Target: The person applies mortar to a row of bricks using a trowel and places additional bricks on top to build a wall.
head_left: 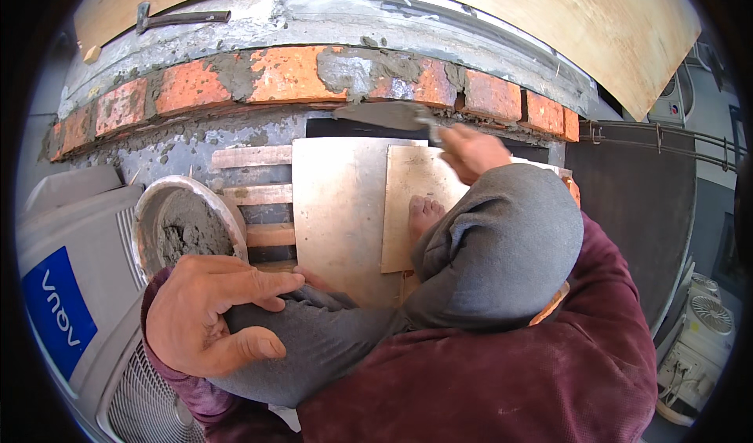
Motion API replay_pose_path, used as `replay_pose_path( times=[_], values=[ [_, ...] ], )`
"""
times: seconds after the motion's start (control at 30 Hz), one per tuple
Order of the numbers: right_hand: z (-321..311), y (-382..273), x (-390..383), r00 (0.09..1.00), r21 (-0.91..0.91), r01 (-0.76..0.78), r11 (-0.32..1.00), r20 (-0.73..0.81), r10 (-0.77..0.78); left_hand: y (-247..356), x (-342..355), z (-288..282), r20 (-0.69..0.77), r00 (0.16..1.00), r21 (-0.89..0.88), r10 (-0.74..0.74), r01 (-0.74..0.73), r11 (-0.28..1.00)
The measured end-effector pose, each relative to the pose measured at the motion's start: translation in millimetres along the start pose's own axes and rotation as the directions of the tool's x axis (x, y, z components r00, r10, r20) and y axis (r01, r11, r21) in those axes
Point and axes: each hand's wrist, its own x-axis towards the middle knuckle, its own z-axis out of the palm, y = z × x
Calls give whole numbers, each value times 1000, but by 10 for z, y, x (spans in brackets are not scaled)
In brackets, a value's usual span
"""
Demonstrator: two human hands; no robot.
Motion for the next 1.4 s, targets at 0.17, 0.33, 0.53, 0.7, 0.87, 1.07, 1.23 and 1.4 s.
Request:
replay_pose_path(
  times=[0.17,0.33,0.53,0.7,0.87,1.07,1.23,1.4],
  values=[
    [544,169,368,1000,-34,1,999,15,0,187,-146,8,-142,990,30,-1,5,1000],
    [-131,636,-288,974,-49,-169,984,146,174,-600,-1208,256,-977,155,-61,-144,445,894],
    [-1157,-41,289,928,-16,325,946,200,-315,-2254,-2308,820,-656,-76,-743,-751,-116,660],
    [-1117,-1166,1120,692,-57,716,695,192,-696,-2076,-1998,781,-874,-223,-473,-432,188,861],
    [-694,-1942,1440,580,-221,812,540,200,-790,-1591,-1408,596,-917,-242,-379,-318,268,886],
    [-361,-2255,1586,578,-248,807,536,145,-803,-1185,-979,399,-944,-172,-330,-283,414,848],
    [-61,-2335,1531,513,-19,845,534,305,-802,-1082,-765,389,-945,-203,-316,-256,372,873],
    [-75,-2450,1357,464,251,760,599,436,-771,-988,-592,348,-971,-117,-236,-208,361,902]
  ],
)
